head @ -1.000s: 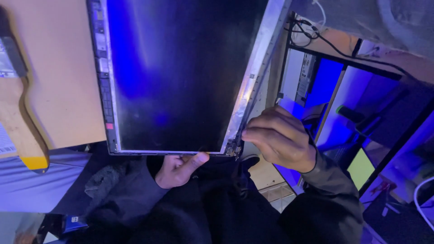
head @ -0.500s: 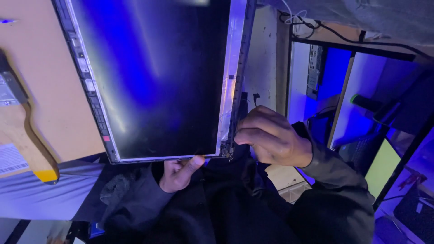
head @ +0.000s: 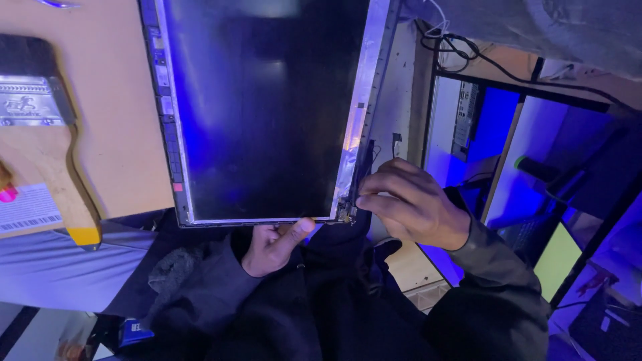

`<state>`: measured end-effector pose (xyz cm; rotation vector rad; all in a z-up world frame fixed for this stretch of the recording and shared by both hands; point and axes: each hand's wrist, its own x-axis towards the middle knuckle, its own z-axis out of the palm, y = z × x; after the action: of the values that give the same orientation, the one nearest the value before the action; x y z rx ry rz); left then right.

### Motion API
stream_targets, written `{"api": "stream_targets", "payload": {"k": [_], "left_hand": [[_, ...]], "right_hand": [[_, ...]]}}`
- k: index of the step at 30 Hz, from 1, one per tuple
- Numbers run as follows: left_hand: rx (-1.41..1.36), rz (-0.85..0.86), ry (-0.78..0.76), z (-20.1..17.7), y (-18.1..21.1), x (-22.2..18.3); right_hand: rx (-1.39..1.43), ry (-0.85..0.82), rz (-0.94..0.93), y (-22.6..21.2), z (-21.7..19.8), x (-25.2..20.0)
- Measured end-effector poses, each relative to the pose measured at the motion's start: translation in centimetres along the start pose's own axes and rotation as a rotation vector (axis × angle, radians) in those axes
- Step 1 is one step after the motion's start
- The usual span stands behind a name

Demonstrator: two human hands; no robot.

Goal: The person detaches a laptop screen and then uses a tool to pry and manipulate the internal bezel and wiring of the display assembly.

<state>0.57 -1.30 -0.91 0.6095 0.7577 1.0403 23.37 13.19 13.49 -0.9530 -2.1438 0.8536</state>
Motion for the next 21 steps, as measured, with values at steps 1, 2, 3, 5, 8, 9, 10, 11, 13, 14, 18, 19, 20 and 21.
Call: {"api": "stream_targets", "payload": {"k": [1, 2, 3, 5, 8, 9, 10, 11, 13, 14, 18, 19, 20, 21], "left_hand": [[0.003, -0.015, 0.012, 0.3, 0.4, 0.3], [0.008, -0.027, 0.018, 0.4, 0.9, 0.8], [0.006, -0.022, 0.019, 0.3, 0.6, 0.6], [0.008, -0.057, 0.036, 0.1, -0.1, 0.3], [-0.029, -0.047, 0.068, 0.9, 1.0, 1.2], [-0.030, -0.044, 0.068, 1.7, 2.6, 2.0], [-0.026, -0.052, 0.071, 2.5, 4.2, 2.9], [-0.021, -0.060, 0.075, 3.3, 5.8, 3.8], [-0.002, -0.045, 0.091, 3.8, 7.0, 4.7], [0.018, -0.032, 0.098, 4.0, 7.7, 5.1], [0.011, -0.084, 0.098, 2.2, 3.1, 2.3], [0.005, -0.082, 0.090, 2.5, 3.7, 2.6], [-0.001, -0.080, 0.086, 2.8, 4.3, 2.8], [0.001, -0.081, 0.088, 2.7, 4.0, 2.5]], "right_hand": [[0.016, -0.008, -0.016, 0.0, 0.0, 0.0], [0.027, -0.013, -0.033, 0.1, -0.1, 0.0], [0.026, -0.015, -0.038, 0.2, 0.2, -0.3], [0.015, 0.035, -0.008, 0.6, 0.8, -0.8], [0.146, 0.083, 0.094, 1.1, 1.8, -1.6], [0.144, 0.082, 0.092, 1.1, 2.0, -2.0], [0.204, 0.083, 0.140, 1.3, 2.1, -2.3], [0.263, 0.084, 0.189, 1.4, 2.3, -2.7], [0.228, 0.089, 0.169, 1.5, 2.2, -2.8], [0.186, 0.101, 0.150, 1.5, 2.1, -2.9], [0.253, 0.147, 0.179, 2.2, 3.3, -5.1], [0.260, 0.164, 0.180, 2.1, 3.3, -4.9], [0.271, 0.179, 0.180, 2.0, 3.4, -4.9], [0.274, 0.179, 0.181, 2.0, 3.5, -4.8]]}}
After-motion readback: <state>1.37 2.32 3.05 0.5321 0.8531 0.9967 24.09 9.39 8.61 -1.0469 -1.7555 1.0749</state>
